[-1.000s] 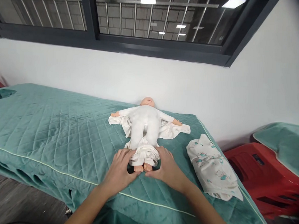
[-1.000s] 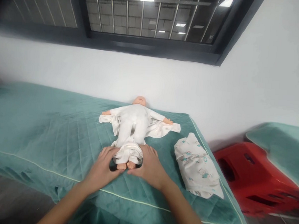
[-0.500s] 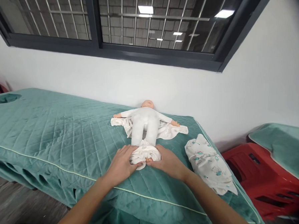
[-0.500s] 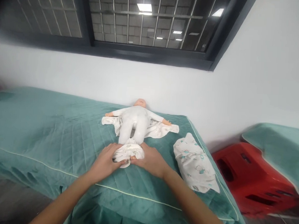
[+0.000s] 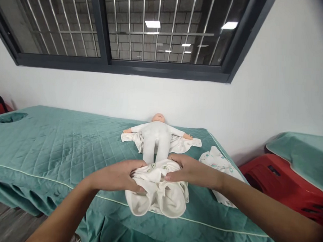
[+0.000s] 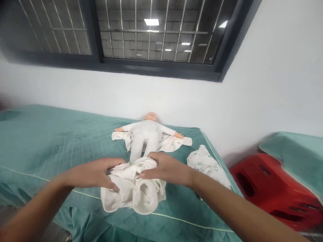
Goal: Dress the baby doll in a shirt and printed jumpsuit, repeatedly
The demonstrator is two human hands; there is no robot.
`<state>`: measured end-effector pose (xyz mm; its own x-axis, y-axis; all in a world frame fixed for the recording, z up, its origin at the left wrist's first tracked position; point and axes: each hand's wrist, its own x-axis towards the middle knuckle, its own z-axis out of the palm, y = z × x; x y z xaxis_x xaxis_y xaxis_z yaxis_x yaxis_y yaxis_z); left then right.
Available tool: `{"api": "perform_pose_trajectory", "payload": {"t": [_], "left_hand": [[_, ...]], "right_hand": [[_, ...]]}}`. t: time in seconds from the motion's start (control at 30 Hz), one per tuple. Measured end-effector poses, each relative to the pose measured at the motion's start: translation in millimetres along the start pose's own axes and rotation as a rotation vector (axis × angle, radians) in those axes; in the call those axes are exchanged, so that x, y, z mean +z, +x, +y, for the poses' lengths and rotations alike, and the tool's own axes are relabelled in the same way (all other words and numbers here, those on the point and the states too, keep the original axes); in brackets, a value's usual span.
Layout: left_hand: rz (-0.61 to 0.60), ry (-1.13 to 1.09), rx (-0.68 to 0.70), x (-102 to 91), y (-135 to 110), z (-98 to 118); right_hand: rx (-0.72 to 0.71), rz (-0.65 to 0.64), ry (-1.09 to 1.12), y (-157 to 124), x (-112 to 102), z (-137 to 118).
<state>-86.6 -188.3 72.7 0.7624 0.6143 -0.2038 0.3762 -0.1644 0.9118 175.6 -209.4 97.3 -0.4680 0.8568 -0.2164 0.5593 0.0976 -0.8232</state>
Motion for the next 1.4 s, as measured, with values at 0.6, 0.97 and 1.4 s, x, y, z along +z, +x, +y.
{"api": "perform_pose_trajectory", "payload": {"t": [0.6, 0.97, 1.4], "left_hand": [[-0.193, 0.606, 0.087, -61.8, -3.9, 162.8], [-0.221, 0.200, 0.289, -59.7, -22.1, 204.2], [0.116, 0.358, 0.384, -29.4, -5.0, 205.7]], "right_hand": [[-0.104, -0.181, -0.413, -26.5, -72.7, -137.1], [-0.180, 0.024, -0.420, -80.5, -68.3, -200.2], [-0.272, 0.040, -0.091, -80.9, -67.1, -152.1]]}}
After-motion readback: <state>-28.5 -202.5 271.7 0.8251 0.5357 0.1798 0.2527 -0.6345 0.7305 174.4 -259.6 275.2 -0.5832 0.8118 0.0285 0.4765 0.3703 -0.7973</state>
